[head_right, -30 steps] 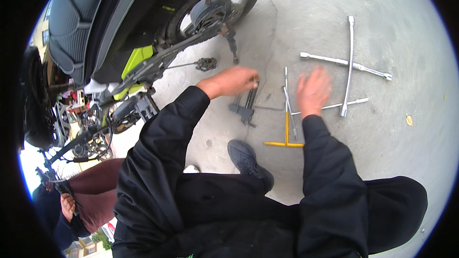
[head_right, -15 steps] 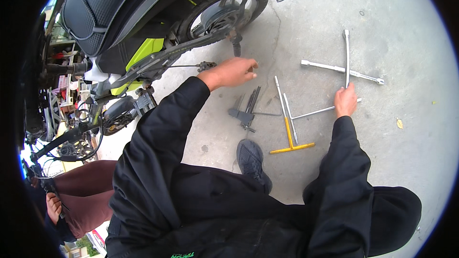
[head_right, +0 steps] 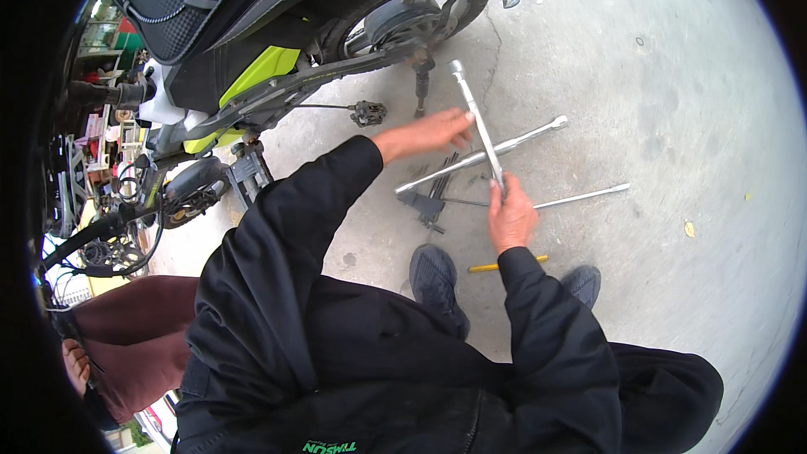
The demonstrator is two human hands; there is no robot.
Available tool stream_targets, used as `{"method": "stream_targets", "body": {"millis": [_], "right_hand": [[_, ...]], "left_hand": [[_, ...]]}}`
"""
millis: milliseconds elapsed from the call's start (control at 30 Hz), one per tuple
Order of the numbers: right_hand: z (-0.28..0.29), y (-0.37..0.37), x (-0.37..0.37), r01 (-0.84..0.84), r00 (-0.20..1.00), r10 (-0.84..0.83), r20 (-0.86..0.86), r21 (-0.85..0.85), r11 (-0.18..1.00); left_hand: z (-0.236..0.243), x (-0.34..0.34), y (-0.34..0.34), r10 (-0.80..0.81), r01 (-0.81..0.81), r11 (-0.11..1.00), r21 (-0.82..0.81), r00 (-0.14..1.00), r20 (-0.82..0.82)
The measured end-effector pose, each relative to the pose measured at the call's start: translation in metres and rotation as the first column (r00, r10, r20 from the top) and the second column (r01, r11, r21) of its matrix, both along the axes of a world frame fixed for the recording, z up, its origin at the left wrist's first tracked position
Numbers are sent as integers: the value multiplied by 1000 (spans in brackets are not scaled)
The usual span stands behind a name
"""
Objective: The person uses a T-handle wrench and other tools to loosen and tighten bolts on the rear wheel and chain area of a lime-green folding bicycle. They adjust the chain tension and reposition the wheel while seated on the ground.
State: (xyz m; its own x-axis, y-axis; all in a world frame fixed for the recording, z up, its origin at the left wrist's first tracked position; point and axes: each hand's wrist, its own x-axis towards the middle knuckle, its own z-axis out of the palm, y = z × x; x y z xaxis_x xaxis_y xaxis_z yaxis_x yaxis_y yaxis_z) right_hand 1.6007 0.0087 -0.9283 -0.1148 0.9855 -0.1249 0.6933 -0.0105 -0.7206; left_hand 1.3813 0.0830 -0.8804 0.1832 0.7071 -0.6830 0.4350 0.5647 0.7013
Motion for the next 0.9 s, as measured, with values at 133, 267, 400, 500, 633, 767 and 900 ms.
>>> {"method": "stream_targets", "body": {"millis": [133, 267, 400, 500, 633, 767, 900], "right_hand": [[8, -15, -18, -52, 999, 52, 3, 24, 998], [14, -9, -30, -52, 998, 50, -48, -41, 998], [22, -1, -36, -65, 996, 65, -56, -9, 998], [25, 1, -39, -72, 994, 76, -75, 51, 996], [23, 7, -47, -85, 989, 85, -121, 7, 996], [21, 17, -54, -103, 979, 89, -183, -70, 992], [25, 15, -57, -134, 983, 133, -127, -4, 991]], "left_hand": [[-8, 7, -22, 21, -21, 1000, 11, 1000, -5], [-5, 7, -27, 175, -174, 984, -26, 984, 26], [3, 8, -30, 222, -222, 975, -3, 975, 1], [3, 7, -32, 235, -234, 971, 58, 972, -14], [-1, -4, -26, 236, -222, 968, 118, 964, -120], [8, -5, -22, 10, 150, 941, 304, 883, -469], [27, 3, -33, -100, 266, 939, 216, 815, -570]]}}
